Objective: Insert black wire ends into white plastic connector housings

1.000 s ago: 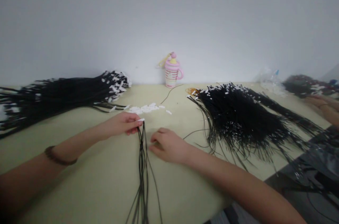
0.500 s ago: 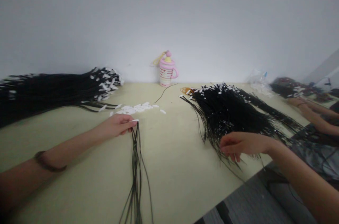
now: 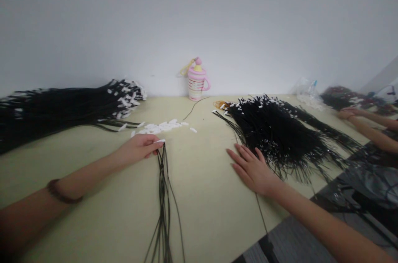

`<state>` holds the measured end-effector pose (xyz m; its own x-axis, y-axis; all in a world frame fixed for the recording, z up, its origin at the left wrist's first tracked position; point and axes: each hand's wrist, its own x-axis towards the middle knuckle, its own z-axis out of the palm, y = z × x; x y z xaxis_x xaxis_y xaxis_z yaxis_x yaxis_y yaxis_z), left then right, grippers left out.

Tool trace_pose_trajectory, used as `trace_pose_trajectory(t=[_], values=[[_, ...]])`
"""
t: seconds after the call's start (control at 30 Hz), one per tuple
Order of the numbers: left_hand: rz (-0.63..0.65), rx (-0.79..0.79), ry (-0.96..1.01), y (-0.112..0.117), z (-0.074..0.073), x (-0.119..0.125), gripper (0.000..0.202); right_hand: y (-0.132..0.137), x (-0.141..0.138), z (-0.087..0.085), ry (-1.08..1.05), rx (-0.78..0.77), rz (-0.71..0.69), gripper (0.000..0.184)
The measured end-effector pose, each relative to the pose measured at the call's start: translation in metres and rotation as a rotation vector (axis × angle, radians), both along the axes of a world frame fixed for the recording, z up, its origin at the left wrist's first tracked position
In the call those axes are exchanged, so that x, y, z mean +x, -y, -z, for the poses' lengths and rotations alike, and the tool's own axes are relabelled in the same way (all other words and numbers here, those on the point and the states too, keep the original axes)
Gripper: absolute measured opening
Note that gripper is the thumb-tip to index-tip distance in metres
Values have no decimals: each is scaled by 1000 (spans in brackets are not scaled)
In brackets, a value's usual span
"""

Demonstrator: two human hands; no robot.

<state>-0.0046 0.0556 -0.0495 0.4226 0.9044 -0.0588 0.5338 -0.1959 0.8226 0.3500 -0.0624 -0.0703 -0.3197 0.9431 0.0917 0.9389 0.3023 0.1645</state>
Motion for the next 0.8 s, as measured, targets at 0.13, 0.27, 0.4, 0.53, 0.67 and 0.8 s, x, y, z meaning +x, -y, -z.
trace_pose_trajectory(t=[0.13, 0.27, 0.4, 0.53, 0.67, 0.8], values=[[11, 16, -4, -3, 4, 0, 35, 1, 55, -4, 23, 22, -124, 46], [8, 38, -23, -4, 9, -1, 36, 7, 77, -7, 69, 81, -175, 45], [-3, 62, -45, -5, 12, -2, 36, 17, 77, -7, 152, 32, -217, 53], [-6, 86, -58, -6, 12, -1, 35, 34, 43, -12, 281, 105, -72, 44], [-7, 103, -65, -6, 13, -2, 36, 53, -25, -27, 246, 69, -35, 30], [7, 115, -69, -7, 14, -2, 37, 61, -59, -43, 189, -90, 117, 19]])
